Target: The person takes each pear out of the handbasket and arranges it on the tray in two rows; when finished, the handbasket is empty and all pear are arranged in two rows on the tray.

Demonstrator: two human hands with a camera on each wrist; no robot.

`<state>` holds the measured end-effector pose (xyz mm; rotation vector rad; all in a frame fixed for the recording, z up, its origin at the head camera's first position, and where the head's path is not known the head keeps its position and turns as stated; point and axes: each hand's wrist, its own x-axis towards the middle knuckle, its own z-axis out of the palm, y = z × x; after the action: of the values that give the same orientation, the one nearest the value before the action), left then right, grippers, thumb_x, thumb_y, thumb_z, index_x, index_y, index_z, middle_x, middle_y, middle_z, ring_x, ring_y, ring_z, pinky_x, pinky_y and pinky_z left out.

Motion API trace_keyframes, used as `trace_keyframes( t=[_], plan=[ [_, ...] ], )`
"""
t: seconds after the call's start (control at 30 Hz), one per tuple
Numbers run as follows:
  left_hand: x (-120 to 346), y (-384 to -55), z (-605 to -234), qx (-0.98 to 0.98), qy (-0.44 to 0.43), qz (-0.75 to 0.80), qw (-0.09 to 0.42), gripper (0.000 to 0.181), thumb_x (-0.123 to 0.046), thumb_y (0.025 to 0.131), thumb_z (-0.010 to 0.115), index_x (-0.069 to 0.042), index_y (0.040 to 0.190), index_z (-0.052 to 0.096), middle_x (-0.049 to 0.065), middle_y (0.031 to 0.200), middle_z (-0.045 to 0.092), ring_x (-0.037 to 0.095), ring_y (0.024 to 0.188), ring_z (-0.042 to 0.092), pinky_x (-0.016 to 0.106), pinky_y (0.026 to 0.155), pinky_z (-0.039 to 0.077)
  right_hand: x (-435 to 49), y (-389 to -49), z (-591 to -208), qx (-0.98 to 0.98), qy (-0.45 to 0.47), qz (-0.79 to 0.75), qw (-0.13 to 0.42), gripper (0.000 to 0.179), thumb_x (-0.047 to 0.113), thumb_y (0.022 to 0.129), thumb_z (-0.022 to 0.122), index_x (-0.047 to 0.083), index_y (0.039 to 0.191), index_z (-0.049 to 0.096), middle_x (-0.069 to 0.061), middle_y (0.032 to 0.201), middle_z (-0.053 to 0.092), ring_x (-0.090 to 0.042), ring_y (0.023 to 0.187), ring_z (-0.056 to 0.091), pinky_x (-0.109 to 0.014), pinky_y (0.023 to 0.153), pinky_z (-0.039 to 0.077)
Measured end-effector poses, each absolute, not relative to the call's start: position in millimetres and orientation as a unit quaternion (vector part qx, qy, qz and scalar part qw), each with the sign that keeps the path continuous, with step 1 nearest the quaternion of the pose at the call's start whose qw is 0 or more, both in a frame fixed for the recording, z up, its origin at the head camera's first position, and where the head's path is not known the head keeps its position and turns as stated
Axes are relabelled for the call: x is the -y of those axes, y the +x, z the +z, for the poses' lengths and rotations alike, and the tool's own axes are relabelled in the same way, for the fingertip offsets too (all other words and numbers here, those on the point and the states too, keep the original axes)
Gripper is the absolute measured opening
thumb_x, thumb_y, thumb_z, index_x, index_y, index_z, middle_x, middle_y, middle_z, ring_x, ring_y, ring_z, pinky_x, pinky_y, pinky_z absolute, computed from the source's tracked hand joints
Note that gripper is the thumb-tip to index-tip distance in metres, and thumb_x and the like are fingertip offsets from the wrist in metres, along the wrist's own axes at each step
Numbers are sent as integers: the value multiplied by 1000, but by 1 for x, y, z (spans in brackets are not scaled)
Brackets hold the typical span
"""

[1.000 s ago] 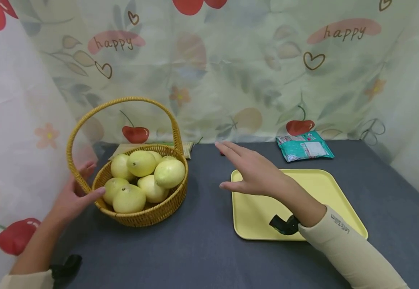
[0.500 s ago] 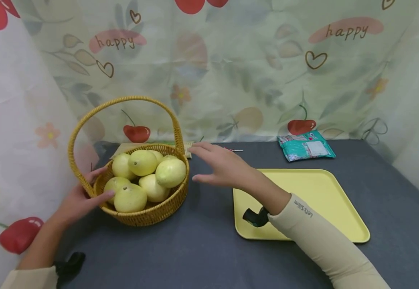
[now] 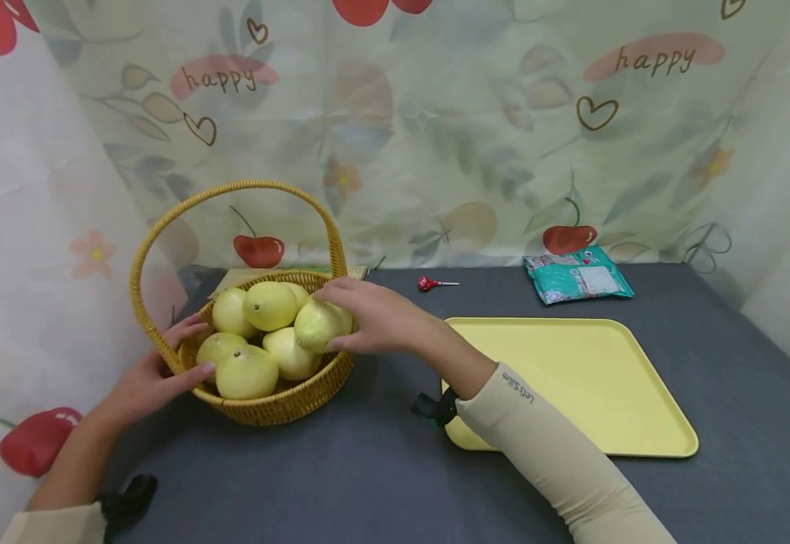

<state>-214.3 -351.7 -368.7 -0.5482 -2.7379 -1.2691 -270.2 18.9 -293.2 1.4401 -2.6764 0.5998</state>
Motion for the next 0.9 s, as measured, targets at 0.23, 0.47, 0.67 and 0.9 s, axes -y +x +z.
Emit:
trace_keyframes(
  t=[0.23,0.47,0.67,0.9],
  plan=[
    [352,-215,-368,895,-178,-409,25,60,-18,100,63,-5,153,36,14,165,15,46,144,17,5,88,30,-8,-271,-302,860,468,203,14,69,21,88,79,8,147,47,-8,147,47,-22,131,47,-36,104,38],
    [353,-214,-367,898,-167,-406,26,62,-20,99,64,-5,153,37,14,165,16,45,147,10,42,112,27,-4,-271,-307,860,466,206,42,66,23,85,81,10,143,53,-7,141,53,-20,123,51,-35,97,42],
    [354,-213,-363,902,-153,-402,26,67,-22,97,68,-7,155,37,14,165,18,45,147,9,75,101,20,-8,-268,-306,860,454,222,70,64,30,82,82,12,138,57,-3,132,58,-15,113,54,-33,90,44],
    [359,-214,-359,905,-156,-396,-3,72,-23,98,66,-7,158,29,13,166,11,44,148,2,75,103,17,-32,-265,-303,849,405,337,46,57,35,80,83,19,129,59,7,118,59,-10,96,56,-29,78,49]
  ],
)
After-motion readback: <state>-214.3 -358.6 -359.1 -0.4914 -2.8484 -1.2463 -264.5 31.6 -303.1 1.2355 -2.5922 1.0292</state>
